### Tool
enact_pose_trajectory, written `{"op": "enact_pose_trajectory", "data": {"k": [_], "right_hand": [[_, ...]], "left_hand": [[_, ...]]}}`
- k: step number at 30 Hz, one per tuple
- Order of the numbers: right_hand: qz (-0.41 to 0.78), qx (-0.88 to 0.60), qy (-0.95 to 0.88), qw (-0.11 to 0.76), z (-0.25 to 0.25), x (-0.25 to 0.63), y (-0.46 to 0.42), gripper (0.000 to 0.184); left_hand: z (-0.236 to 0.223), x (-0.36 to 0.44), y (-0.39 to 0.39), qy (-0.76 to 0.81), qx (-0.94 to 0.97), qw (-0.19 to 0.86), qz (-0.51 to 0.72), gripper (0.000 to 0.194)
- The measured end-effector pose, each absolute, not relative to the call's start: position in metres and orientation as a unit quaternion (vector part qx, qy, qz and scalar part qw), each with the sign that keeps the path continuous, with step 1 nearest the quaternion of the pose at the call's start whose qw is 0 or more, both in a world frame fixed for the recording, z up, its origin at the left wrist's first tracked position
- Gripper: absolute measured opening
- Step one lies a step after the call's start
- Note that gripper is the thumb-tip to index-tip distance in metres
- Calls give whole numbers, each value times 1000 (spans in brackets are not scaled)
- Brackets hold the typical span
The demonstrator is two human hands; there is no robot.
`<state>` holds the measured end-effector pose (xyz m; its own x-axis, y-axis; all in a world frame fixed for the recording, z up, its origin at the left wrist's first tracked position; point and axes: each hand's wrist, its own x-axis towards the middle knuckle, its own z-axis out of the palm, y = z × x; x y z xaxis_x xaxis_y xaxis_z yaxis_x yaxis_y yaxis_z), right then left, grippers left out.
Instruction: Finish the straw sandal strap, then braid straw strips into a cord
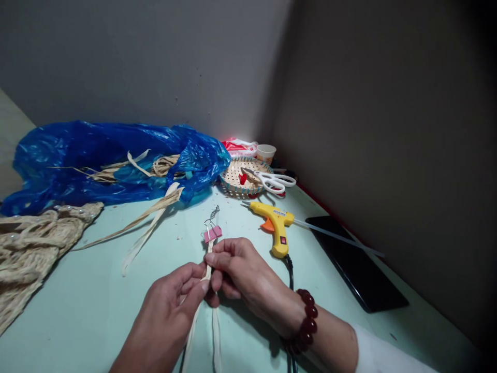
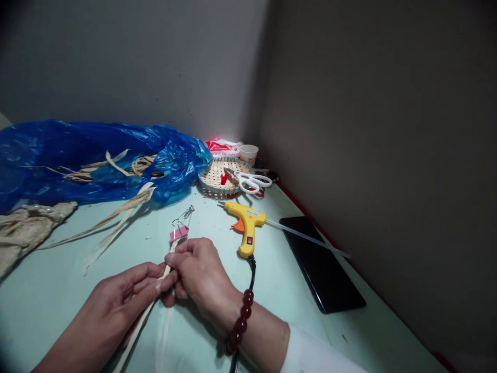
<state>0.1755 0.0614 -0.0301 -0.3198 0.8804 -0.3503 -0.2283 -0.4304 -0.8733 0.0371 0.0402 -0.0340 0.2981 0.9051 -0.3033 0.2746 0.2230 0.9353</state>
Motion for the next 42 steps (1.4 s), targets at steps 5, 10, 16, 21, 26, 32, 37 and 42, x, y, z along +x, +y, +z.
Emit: {"op": "enact_pose_trajectory", "data": {"k": [5,10,16,21,26,32,37,42], "right_hand": [[706,-455,-381,386,-31,171,67,20],[678,-469,-417,383,-36,178,68,14],[625,-434,-560,327,-41,200,53,10],[624,-418,-599,278,-41,201,48,8],[608,-410,-632,253,-37,200,49,14],[553,-425,-674,245,-31,206,50,10],[522,-424,-701,238,-24,205,47,10],[480,-460,-703,253,-24,202,44,23]], "left_hand": [[-34,39,38,529,583,548,283,29],[-37,35,39,537,577,557,262,29],[-32,31,39,507,549,612,257,24],[-33,31,33,469,499,665,298,24],[-35,29,32,495,503,648,287,31],[-35,29,32,492,562,609,267,32],[-35,28,31,522,610,542,249,22],[-33,30,28,544,646,481,235,17]]}}
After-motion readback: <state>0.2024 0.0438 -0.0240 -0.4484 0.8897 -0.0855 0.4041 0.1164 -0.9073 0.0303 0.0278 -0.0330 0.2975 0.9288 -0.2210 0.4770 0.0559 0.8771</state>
